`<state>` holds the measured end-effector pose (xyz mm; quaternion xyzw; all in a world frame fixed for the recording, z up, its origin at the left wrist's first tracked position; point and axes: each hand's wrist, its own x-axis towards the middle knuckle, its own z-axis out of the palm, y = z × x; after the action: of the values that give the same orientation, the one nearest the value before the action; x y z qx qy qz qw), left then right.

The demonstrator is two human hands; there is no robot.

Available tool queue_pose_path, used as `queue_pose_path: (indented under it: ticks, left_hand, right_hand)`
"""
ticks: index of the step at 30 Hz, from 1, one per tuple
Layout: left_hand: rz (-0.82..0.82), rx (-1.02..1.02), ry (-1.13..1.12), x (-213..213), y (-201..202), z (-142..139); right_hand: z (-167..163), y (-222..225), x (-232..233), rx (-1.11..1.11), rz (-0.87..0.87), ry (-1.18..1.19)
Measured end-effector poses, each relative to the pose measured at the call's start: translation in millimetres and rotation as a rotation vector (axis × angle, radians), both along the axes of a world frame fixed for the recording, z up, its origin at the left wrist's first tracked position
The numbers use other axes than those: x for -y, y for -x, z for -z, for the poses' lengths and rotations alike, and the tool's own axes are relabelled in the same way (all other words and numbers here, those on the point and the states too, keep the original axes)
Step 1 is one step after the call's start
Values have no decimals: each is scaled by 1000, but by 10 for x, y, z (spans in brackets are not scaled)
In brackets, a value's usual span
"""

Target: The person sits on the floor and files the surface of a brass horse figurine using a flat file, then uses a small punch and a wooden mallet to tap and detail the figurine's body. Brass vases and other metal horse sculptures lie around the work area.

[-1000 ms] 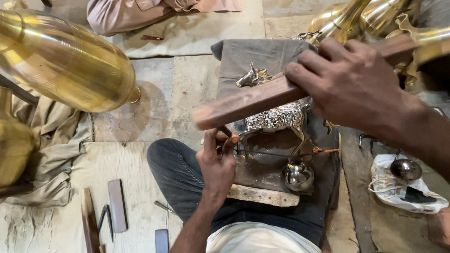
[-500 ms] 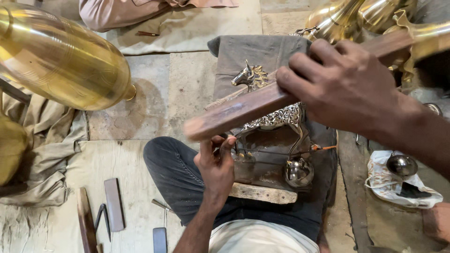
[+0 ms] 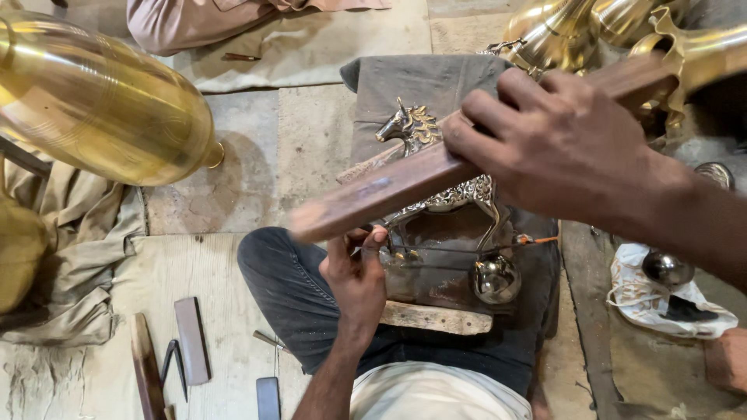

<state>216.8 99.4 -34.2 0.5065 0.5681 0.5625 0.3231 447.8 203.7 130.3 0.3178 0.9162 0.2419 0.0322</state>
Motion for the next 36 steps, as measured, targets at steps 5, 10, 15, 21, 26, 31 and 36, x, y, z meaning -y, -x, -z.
queue_pose_path:
  ticks: [5, 10, 15, 21, 26, 31, 36]
  left_hand:
    - [-2, 30, 69, 26, 5, 30]
    - [34, 89, -80, 41, -10, 103]
    - [16, 95, -22, 81, -18, 116]
    - [0, 18, -9, 89, -6, 152]
    - [40, 82, -97, 82, 3, 163]
    - [8, 44, -3, 93, -10, 117]
    - [-6, 16, 20, 97, 2, 126]
  right_hand:
    - [29, 22, 24, 136, 81, 52]
    - [34, 25, 16, 10, 48, 116]
    - [12, 40, 50, -38, 16, 152]
    - [5, 42, 43, 115, 9, 39]
    - [16, 21, 39, 93, 26, 14]
    - [4, 42, 71, -56, 17, 137]
    - [-15, 71, 71, 146, 25, 62]
